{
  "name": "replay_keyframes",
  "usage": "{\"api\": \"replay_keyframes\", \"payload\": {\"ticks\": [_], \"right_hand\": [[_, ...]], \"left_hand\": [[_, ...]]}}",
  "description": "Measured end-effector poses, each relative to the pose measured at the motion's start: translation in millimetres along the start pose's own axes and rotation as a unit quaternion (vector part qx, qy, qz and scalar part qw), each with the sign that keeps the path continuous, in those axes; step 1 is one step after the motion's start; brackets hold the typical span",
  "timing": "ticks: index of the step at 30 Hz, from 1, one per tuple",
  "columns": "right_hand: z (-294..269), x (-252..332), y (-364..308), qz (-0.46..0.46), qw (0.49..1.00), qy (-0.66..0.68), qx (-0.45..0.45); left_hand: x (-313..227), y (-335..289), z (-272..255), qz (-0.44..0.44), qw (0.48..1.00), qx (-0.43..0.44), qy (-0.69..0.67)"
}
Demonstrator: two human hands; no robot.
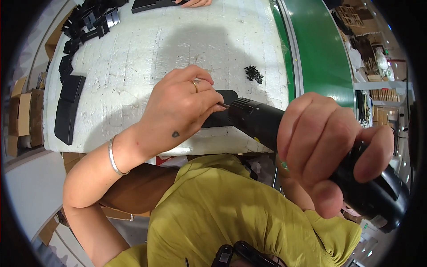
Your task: Assemble small plastic components into larger black housings using an electric screwdriver at a factory workbench.
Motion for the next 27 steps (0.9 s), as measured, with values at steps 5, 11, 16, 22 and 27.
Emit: {"api": "replay_keyframes", "payload": {"ticks": [5, 11, 16, 22, 27], "right_hand": [[-11.8, -40.9, -16.0, 0.093, 0.986, -0.034, -0.133], [-3.9, -62.0, -10.4, 0.14, 0.982, -0.026, -0.124], [-0.8, -68.5, -9.1, 0.155, 0.977, -0.057, -0.136], [11.6, -68.1, 0.7, 0.148, 0.987, -0.011, -0.06], [15.4, -72.0, 2.0, 0.141, 0.989, -0.02, -0.039]], "left_hand": [[34.0, -12.8, -11.0, -0.071, 0.997, 0.039, -0.01], [66.1, -29.5, 15.2, -0.246, 0.951, 0.173, -0.077], [71.0, -33.1, 36.2, -0.261, 0.936, 0.18, -0.153], [76.5, -37.0, 43.0, -0.328, 0.91, 0.197, -0.158], [77.7, -39.3, 45.9, -0.35, 0.9, 0.205, -0.157]]}}
Point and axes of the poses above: each hand's wrist, its own y-axis towards the middle knuckle, its own z-axis out of the palm, x = y × z, the point moved 8 cm from there along y, towards the middle knuckle, and after that the axes turned 3 degrees about -y, right-handed, at the moved point
